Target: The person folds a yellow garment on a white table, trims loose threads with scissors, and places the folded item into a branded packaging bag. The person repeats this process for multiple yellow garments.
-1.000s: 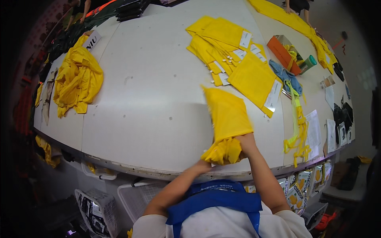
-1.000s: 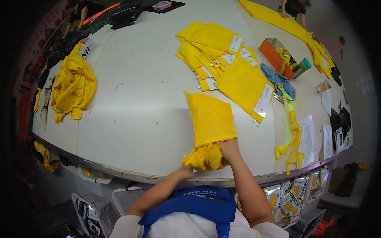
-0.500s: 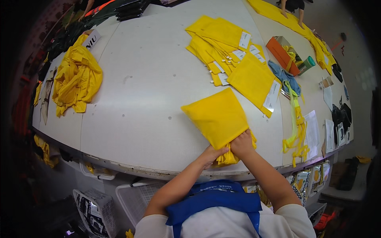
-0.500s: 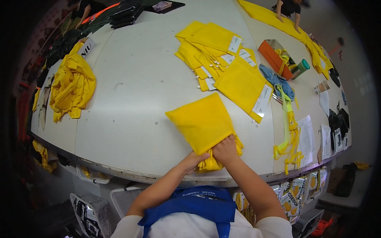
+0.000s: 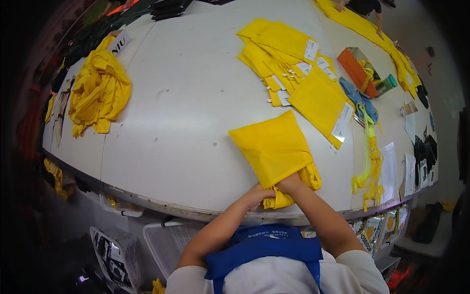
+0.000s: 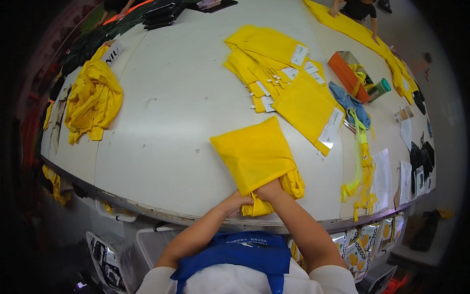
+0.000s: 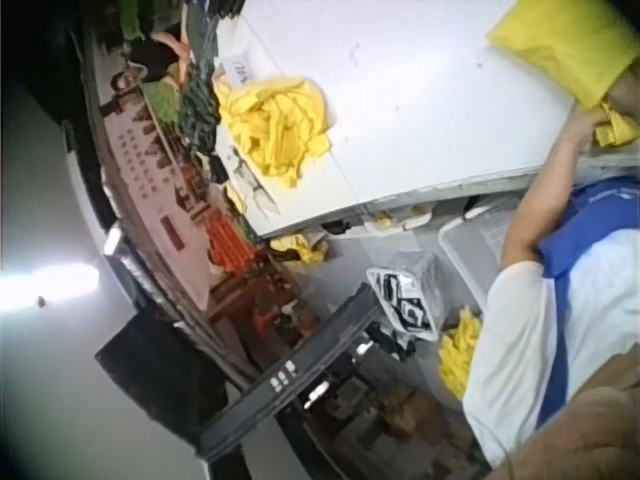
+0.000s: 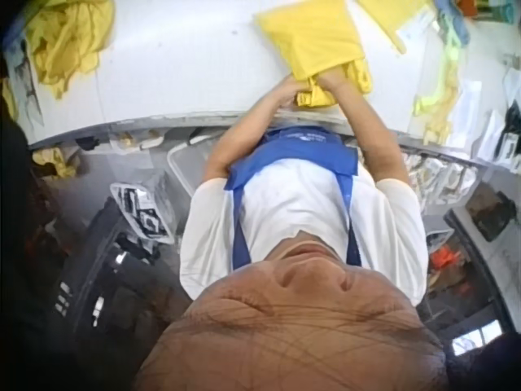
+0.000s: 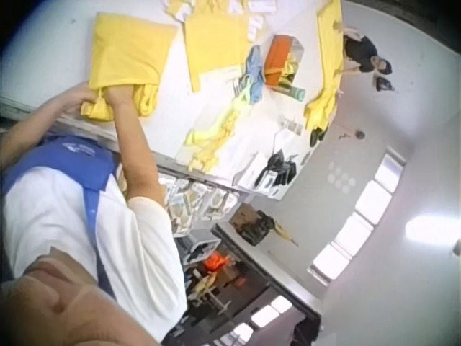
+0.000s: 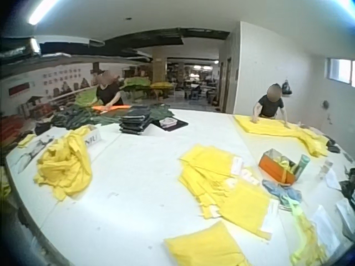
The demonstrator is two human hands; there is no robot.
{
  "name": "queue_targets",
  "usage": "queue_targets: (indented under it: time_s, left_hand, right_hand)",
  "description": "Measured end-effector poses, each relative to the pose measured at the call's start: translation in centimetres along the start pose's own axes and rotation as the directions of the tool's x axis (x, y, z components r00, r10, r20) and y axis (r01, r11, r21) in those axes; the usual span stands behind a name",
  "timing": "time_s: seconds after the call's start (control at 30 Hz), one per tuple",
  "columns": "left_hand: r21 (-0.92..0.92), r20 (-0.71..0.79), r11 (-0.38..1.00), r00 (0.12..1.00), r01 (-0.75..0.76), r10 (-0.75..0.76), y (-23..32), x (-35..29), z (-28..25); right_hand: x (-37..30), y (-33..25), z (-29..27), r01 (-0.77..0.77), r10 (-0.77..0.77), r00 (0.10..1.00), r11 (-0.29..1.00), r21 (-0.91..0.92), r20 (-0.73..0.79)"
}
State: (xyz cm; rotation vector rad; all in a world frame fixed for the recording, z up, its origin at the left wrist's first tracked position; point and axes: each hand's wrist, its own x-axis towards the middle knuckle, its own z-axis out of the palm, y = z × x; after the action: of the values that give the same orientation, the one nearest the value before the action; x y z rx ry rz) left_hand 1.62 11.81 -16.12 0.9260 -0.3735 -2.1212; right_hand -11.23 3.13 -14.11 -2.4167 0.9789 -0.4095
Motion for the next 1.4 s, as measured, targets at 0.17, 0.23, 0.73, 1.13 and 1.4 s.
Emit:
queue_targets:
  time_s: [0.17,0.23,0.73,1.13,1.4]
  left_hand:
    - [-0.077,-0.184,0.992,0.979,-0.103,0.087,-1.9,0.1,-0.1]
    - [0.075,-0.184,0.996,0.981,-0.041,0.054,-1.6,0.1,-0.6]
    - [0.007,-0.379,0.979,0.906,-0.202,0.189,-2.5,-0.1,0.0]
    - [-0.085,-0.141,0.996,0.990,-0.004,-0.008,-1.1,-0.6,-1.4]
    - [0.206,-0.420,0.976,0.895,-0.065,0.148,-1.1,-1.1,-3.5]
  right_hand:
    - [1.4,-0.6,1.7,-0.007,0.024,0.994,0.987,-0.161,0.104]
    - [2.2,-0.9,0.8,0.130,-0.116,0.985,0.986,-0.102,0.127]
    - [2.4,3.1,-3.5,0.018,-0.018,0.999,1.000,0.011,0.048]
    - [5.8,3.8,3.3,-0.144,0.149,0.989,0.942,-0.303,-0.007]
    - [0.0,0.1,-3.2,0.171,-0.083,0.934,0.958,-0.230,0.346]
